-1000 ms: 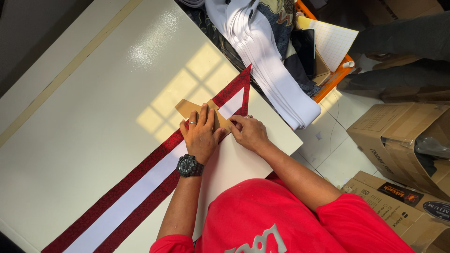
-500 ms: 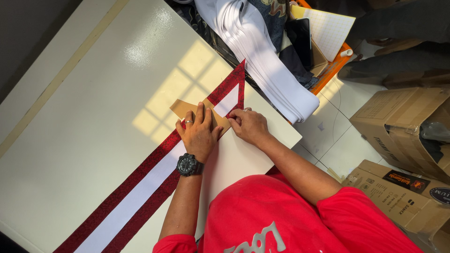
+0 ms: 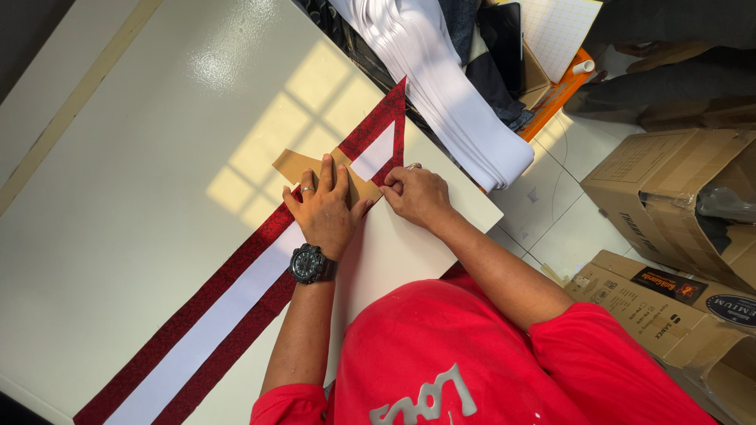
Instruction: The person assembles long fabric strips by layering a white fabric piece onto a red patterned fabric piece. They use a cardboard template to align the pieces and mark the edges before moving the assembled strip to the side.
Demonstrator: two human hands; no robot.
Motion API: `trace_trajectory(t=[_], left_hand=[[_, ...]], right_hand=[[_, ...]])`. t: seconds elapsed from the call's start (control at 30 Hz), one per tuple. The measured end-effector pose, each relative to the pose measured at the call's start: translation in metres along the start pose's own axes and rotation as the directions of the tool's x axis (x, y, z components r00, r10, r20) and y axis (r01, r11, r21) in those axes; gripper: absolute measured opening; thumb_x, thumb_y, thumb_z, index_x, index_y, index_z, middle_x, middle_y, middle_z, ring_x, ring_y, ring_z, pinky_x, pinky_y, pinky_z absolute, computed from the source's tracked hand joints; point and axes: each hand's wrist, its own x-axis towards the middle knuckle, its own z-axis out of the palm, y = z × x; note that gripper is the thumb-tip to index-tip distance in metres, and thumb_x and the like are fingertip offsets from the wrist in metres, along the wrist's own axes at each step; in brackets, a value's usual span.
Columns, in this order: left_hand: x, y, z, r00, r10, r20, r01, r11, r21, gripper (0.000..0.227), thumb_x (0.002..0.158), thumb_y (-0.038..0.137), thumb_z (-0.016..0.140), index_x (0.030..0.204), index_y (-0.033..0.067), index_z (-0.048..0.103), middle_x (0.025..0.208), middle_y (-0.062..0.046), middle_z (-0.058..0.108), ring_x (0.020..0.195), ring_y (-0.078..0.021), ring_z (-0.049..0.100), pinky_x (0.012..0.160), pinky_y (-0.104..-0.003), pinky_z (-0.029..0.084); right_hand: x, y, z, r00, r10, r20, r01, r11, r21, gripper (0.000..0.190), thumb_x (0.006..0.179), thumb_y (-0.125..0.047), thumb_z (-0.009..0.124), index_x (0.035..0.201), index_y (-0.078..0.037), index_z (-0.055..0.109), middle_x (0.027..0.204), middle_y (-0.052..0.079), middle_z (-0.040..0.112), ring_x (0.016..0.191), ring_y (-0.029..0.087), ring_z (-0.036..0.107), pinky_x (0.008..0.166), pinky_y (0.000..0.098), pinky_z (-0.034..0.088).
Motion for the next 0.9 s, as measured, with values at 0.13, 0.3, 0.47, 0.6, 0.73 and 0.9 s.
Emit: trace_trajectory(t=[0.13,0.3,0.47,0.6,0.73,0.9], left_hand=[[0.000,0.004,0.000,0.999,-0.033,0.006,0.033,0.999,0.001,0.085,0.068,0.069,0.079,0.134,0.0172,0.065,0.151,-0.006,0.054,0.132,-0.0352,0.050,0.102,-0.072,0.033],[0.001,0.007,0.000,0.998,-0.059,0.017,0.060,0.998,-0.035,0.085,0.065,0.067,0.083,0.132,0.0175,0.065,0.151,-0.005,0.054,0.133,-0.0361,0.050,0.101,-0.074,0.033],[0.003,0.008,-0.002,0.997,-0.076,0.024,0.077,0.996,-0.035,0.084,0.063,0.062,0.087,0.132,0.0184,0.066,0.151,-0.005,0.053,0.134,-0.0364,0.050,0.101,-0.075,0.034],[0.004,0.008,-0.003,0.997,-0.075,0.032,0.077,0.996,-0.043,0.084,0.062,0.061,0.088,0.131,0.0182,0.066,0.152,-0.005,0.053,0.134,-0.0367,0.049,0.100,-0.076,0.033],[0.002,0.007,-0.002,0.997,-0.075,0.022,0.076,0.996,-0.045,0.085,0.062,0.061,0.087,0.132,0.0181,0.065,0.152,-0.005,0.053,0.134,-0.0358,0.049,0.101,-0.076,0.033],[0.001,0.005,0.003,0.998,-0.065,0.000,0.065,0.997,-0.041,0.082,0.066,0.063,0.085,0.132,0.0172,0.065,0.153,-0.005,0.052,0.134,-0.0365,0.049,0.103,-0.076,0.032]], right_hand=[[0.002,-0.001,-0.001,1.000,0.007,0.012,-0.007,1.000,-0.012,0.014,0.086,-0.031,0.077,0.089,-0.017,0.075,0.073,-0.004,0.073,0.075,0.018,0.071,0.069,0.0378,0.056],[0.008,-0.002,-0.009,0.999,-0.025,0.022,0.025,0.999,0.022,0.015,0.085,-0.032,0.077,0.089,-0.017,0.077,0.072,-0.002,0.074,0.075,0.019,0.071,0.075,0.0361,0.055],[0.014,-0.010,-0.029,0.980,-0.198,-0.029,0.199,0.978,0.061,0.016,0.098,-0.022,0.064,0.106,-0.012,0.073,0.088,0.007,0.074,0.085,0.026,0.070,0.079,0.0397,0.056],[0.018,-0.019,-0.040,0.929,-0.368,-0.027,0.368,0.930,-0.014,0.019,0.098,-0.011,0.055,0.111,-0.010,0.068,0.096,0.006,0.075,0.093,0.028,0.069,0.080,0.0432,0.055],[0.014,-0.024,-0.040,0.930,-0.367,0.017,0.367,0.928,-0.059,0.019,0.097,-0.010,0.057,0.113,-0.011,0.067,0.097,0.007,0.074,0.096,0.030,0.068,0.081,0.0448,0.055],[0.008,-0.018,-0.031,0.931,-0.365,0.003,0.364,0.928,-0.074,0.020,0.095,-0.012,0.061,0.114,-0.012,0.067,0.095,0.007,0.074,0.098,0.033,0.067,0.082,0.0469,0.054]])
